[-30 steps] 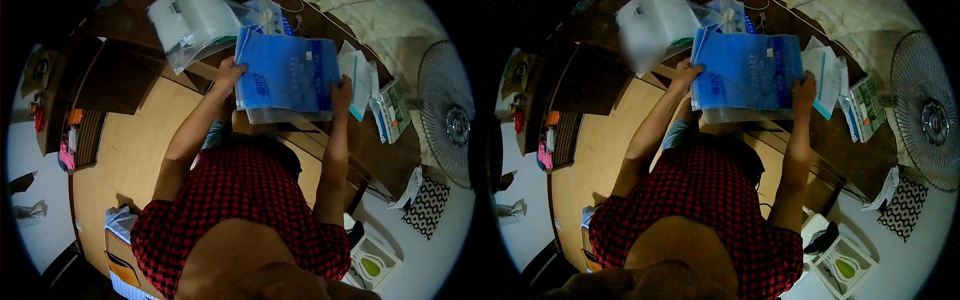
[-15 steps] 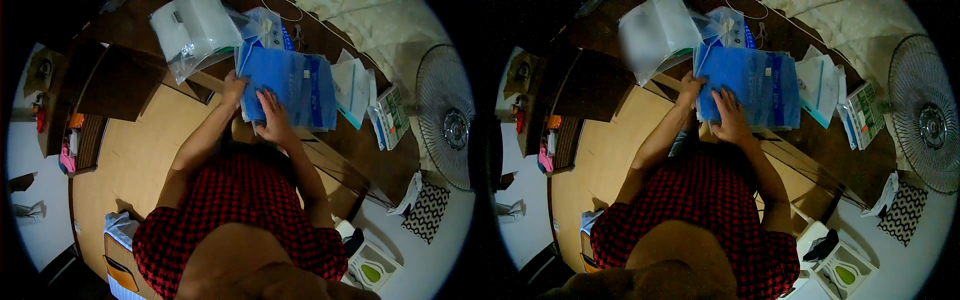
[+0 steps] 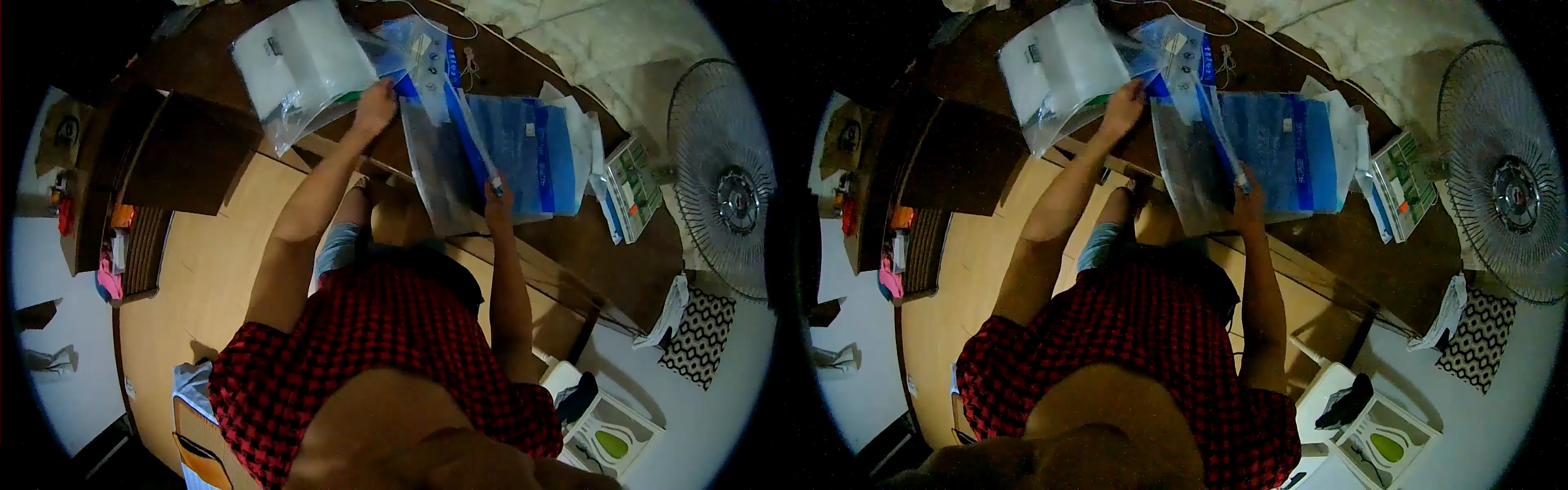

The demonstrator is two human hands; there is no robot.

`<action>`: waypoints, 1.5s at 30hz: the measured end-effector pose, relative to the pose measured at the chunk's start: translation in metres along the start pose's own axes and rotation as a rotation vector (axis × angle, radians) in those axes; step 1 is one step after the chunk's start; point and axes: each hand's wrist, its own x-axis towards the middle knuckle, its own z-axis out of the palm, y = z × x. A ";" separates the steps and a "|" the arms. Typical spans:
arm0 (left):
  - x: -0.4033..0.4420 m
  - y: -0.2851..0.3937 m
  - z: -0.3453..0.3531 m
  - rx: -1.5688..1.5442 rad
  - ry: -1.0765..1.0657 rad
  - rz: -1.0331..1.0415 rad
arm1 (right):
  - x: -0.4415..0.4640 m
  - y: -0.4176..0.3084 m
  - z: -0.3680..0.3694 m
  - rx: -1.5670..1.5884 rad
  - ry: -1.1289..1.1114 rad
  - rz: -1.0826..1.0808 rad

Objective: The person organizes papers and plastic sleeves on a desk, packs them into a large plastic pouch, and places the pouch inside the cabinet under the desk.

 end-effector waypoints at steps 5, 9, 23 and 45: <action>0.025 -0.036 -0.039 0.170 -0.045 -0.107 | 0.004 -0.002 -0.004 0.233 0.180 0.507; 0.031 -0.040 -0.041 0.281 0.139 -0.177 | -0.003 0.033 0.008 -0.172 0.286 0.070; 0.081 0.018 0.063 0.142 -0.134 -0.287 | 0.002 0.000 0.006 0.056 0.145 0.441; 0.170 0.019 -0.069 -1.105 0.256 -0.142 | 0.000 -0.004 0.011 -0.316 -0.018 -0.008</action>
